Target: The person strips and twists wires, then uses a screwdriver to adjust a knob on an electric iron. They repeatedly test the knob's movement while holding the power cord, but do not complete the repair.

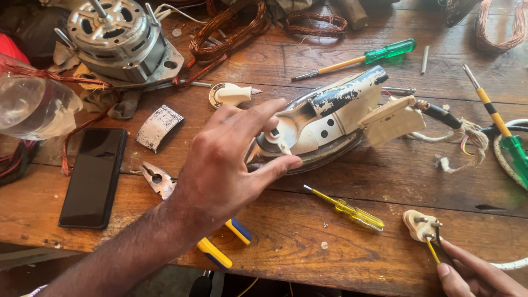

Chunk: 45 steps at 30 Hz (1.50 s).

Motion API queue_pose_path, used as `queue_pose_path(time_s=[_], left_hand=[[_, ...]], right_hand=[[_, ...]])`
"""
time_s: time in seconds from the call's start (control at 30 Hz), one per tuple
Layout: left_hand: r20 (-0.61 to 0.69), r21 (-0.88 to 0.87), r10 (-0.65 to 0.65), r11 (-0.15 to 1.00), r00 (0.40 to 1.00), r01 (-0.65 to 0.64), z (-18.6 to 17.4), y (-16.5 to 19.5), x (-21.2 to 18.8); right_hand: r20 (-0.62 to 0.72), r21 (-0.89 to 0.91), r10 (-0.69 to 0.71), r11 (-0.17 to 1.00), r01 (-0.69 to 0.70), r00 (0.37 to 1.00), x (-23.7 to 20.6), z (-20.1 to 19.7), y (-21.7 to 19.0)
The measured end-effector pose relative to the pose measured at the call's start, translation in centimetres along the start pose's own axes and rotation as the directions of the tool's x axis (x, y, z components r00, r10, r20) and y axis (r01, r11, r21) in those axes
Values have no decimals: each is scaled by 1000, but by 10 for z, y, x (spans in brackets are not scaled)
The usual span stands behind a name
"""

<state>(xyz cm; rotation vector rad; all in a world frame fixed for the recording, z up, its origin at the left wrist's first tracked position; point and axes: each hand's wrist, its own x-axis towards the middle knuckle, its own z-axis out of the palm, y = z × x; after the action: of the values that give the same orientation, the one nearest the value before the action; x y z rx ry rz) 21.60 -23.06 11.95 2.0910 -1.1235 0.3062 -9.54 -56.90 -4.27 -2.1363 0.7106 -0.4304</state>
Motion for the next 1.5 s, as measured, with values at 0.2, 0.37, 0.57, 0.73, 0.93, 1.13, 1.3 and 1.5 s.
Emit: queue_pose_path(time_s=[0.2, 0.37, 0.57, 0.73, 0.93, 1.13, 1.3, 1.5], left_hand=[[73, -37, -30, 999, 997, 33, -6, 0, 1], [88, -1, -45, 999, 995, 45, -13, -11, 2], [132, 58, 9, 998, 991, -16, -14, -19, 11], [232, 227, 107, 961, 967, -161, -18, -14, 25], [496, 319, 17, 926, 868, -200, -27, -2, 42], [527, 224, 190, 909, 828, -351, -28, -8, 60], [641, 136, 188, 927, 744, -351, -22, -22, 68], [527, 235, 167, 914, 834, -332, -27, -15, 52]], right_hand=[[-31, -13, 93, 996, -93, 995, 2, 2, -8], [-60, 31, 9, 999, -7, 998, 1, 6, -7], [-43, 22, -10, 1000, 11, 999, -4, 2, 12], [-3, 33, 36, 999, -36, 999, 2, -2, 46], [71, 137, -12, 991, 3, 997, 0, -11, 85], [51, 73, 29, 997, -33, 998, 0, -11, 90], [69, 92, -130, 988, 123, 989, -3, -14, 74], [-13, -65, 124, 990, -125, 992, -11, -11, 26]])
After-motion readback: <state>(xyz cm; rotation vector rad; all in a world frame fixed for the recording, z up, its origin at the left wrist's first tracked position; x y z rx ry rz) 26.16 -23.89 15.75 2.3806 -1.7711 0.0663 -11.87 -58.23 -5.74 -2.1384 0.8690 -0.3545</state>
